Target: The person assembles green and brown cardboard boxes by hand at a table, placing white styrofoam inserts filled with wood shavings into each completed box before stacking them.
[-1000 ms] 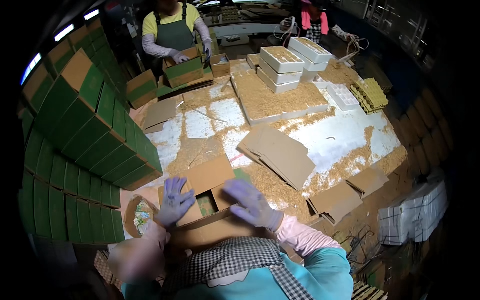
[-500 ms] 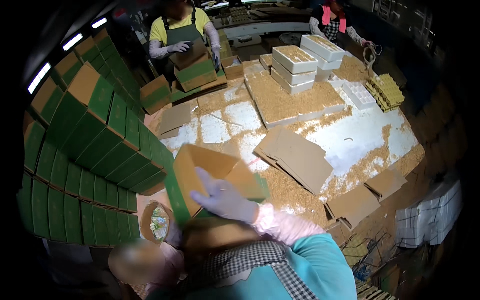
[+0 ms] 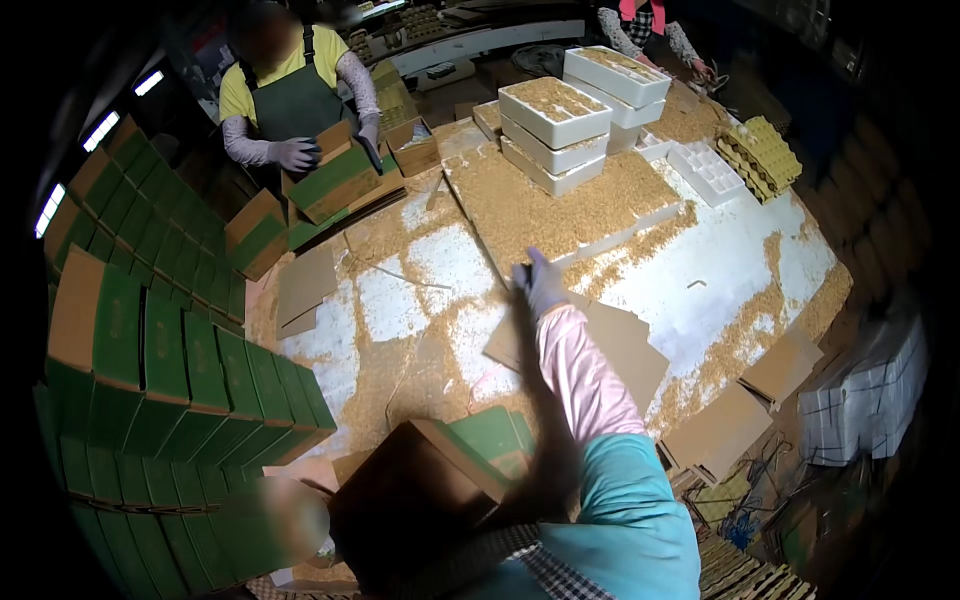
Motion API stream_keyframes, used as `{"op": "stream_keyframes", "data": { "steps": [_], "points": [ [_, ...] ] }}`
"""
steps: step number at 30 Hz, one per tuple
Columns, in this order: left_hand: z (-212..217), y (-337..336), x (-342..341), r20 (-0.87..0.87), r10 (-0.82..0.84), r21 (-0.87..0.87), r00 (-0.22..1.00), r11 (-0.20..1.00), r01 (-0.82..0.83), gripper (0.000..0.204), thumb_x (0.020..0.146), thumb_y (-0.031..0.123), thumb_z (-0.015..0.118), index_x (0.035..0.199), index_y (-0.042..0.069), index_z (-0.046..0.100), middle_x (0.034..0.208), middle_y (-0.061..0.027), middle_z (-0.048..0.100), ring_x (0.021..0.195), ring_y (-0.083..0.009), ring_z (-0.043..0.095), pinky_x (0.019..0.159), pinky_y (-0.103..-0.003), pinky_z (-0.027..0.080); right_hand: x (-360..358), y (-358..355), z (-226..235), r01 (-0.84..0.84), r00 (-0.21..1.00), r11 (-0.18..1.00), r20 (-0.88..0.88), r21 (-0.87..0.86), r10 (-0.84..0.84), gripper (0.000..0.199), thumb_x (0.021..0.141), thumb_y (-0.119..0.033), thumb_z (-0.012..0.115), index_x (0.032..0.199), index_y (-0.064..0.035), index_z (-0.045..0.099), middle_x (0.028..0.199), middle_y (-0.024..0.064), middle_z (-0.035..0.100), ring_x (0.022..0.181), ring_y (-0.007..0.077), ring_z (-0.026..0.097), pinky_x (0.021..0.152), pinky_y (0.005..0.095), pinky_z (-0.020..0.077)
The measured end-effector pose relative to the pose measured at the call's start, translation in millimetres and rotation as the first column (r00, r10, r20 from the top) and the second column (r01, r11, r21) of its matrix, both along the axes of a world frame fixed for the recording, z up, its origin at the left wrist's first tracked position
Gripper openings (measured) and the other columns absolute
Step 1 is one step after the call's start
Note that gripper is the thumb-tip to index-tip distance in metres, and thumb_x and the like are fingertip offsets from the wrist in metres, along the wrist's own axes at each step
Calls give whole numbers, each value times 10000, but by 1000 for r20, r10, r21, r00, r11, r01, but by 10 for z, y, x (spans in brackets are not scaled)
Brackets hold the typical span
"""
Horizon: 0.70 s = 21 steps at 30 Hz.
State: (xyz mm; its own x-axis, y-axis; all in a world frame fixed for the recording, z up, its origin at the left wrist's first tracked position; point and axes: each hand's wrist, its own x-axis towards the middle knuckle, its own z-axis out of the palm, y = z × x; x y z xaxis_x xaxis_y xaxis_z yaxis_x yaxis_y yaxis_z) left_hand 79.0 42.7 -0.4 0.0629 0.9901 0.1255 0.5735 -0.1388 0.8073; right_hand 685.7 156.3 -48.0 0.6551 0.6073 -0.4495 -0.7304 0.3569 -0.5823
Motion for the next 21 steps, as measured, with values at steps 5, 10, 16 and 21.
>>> {"op": "stream_keyframes", "data": {
  "steps": [5,10,16,21],
  "points": [
    [-18,-138,-2,-113,48,-14,992,999,-50,621,945,221,517,1454,-41,275,1486,-227,331,1310,-332,404,1117,-377,284,575,345,-472,63,996,788,-9,-612,-86,548,846,-394,629,1114,31,411,953,206,475,833,289,473,774,313,377],
    [-304,-244,-235,-36,-106,174,994,979,110,677,946,257,528,1475,-46,236,1488,-214,346,1308,-332,410,1117,-376,279,132,696,-300,386,901,534,431,-752,-45,1123,692,-488,808,1336,184,179,1299,329,451,1191,358,501,1054,352,361],
    [189,-164,160,-339,-34,-29,940,999,26,624,978,175,464,1493,-34,181,1542,-231,228,1368,-355,337,1123,-412,283,412,548,-382,525,767,769,594,-365,-242,865,699,-348,854,1190,122,318,1173,222,466,1013,270,531,918,356,432],
    [78,-157,226,-83,78,-101,993,991,-87,587,991,144,444,1494,-22,190,1547,-201,235,1380,-305,311,1126,-365,265,-456,-556,622,-81,932,995,348,-65,98,557,786,-223,776,1153,35,446,1040,120,580,898,195,604,814,309,503]
  ]
}}
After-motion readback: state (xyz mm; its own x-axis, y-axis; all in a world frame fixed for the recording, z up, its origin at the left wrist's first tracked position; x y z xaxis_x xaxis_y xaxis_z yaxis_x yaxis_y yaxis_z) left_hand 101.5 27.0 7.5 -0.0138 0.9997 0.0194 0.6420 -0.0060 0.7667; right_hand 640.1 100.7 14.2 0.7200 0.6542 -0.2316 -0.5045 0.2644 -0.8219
